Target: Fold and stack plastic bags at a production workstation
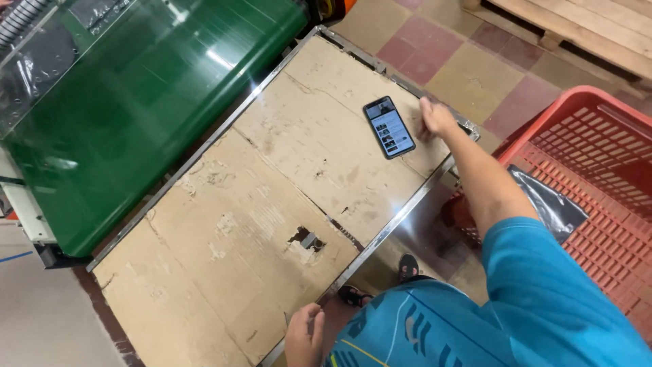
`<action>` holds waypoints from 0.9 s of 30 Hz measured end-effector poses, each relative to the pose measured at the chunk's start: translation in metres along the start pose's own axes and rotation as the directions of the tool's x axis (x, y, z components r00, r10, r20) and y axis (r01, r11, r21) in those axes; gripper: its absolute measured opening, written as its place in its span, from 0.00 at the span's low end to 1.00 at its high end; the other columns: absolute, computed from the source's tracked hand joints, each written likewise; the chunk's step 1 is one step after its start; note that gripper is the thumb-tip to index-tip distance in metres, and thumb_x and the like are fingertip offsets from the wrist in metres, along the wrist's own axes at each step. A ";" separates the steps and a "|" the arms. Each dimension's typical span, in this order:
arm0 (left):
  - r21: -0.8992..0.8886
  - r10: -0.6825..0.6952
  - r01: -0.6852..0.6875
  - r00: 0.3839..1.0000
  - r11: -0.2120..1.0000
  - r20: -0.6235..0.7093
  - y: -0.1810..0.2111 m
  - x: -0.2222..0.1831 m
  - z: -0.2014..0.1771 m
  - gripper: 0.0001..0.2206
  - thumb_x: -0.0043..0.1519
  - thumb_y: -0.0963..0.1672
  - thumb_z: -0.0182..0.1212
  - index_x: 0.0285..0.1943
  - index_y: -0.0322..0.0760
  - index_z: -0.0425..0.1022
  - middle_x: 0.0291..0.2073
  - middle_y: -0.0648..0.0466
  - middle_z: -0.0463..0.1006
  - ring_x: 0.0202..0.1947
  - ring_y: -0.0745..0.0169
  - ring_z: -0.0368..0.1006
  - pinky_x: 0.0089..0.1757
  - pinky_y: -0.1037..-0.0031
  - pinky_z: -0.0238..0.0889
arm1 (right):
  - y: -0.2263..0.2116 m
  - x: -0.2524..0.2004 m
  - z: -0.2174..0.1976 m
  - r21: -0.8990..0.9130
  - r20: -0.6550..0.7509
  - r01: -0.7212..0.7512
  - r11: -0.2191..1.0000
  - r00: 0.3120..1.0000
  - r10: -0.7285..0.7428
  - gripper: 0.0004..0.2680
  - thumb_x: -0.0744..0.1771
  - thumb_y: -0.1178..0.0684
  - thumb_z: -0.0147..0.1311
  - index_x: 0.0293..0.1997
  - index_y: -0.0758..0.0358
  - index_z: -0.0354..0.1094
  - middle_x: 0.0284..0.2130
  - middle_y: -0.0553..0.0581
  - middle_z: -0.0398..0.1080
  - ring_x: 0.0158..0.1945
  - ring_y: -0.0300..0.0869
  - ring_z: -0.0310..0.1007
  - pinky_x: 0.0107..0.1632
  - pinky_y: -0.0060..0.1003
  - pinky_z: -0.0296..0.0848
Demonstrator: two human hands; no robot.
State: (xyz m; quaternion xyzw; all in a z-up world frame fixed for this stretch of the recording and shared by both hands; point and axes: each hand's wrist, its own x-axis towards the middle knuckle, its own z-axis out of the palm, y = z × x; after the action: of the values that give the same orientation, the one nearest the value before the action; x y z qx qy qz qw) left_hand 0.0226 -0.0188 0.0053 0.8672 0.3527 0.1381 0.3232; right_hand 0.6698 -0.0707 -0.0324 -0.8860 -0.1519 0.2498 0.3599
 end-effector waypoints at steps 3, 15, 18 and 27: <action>0.010 -0.034 0.034 0.999 0.999 0.012 0.003 0.000 0.012 0.13 0.64 0.52 0.56 0.48 0.46 0.80 0.39 0.56 0.83 0.42 0.58 0.78 0.44 0.69 0.69 | 0.013 0.012 -0.003 0.155 0.334 -0.125 0.980 0.940 0.067 0.36 0.72 0.26 0.16 0.24 0.69 0.71 0.22 0.65 0.76 0.25 0.51 0.78 0.30 0.42 0.76; 0.010 0.020 -0.020 1.000 1.000 -0.013 0.042 0.010 0.028 0.13 0.65 0.51 0.55 0.47 0.44 0.79 0.40 0.57 0.83 0.42 0.56 0.76 0.46 0.67 0.67 | -0.024 0.026 -0.002 0.461 0.071 -0.026 0.887 0.997 -0.008 0.27 0.70 0.28 0.23 0.36 0.57 0.70 0.42 0.58 0.77 0.40 0.46 0.75 0.47 0.43 0.72; 0.016 0.056 -0.055 0.997 0.998 -0.058 0.040 0.008 0.037 0.13 0.65 0.52 0.55 0.48 0.46 0.79 0.41 0.59 0.83 0.41 0.57 0.76 0.45 0.68 0.68 | -0.012 0.054 0.013 0.638 0.010 -0.048 0.769 0.998 0.054 0.26 0.68 0.26 0.30 0.55 0.56 0.66 0.54 0.56 0.72 0.47 0.44 0.75 0.48 0.38 0.73; -0.026 -0.079 0.079 0.997 0.997 0.024 0.040 0.014 0.051 0.15 0.63 0.56 0.52 0.46 0.51 0.78 0.40 0.59 0.83 0.42 0.57 0.77 0.45 0.68 0.68 | -0.080 0.024 0.039 0.091 -0.439 0.670 0.737 0.691 -0.574 0.13 0.73 0.43 0.38 0.47 0.60 0.68 0.40 0.58 0.69 0.45 0.49 0.68 0.52 0.45 0.64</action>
State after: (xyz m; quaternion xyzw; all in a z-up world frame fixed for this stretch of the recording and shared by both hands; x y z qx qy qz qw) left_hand 0.0773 -0.0550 -0.0066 0.8497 0.3811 0.1202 0.3439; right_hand 0.6613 0.0178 -0.0071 -0.7600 -0.3399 -0.0492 0.5517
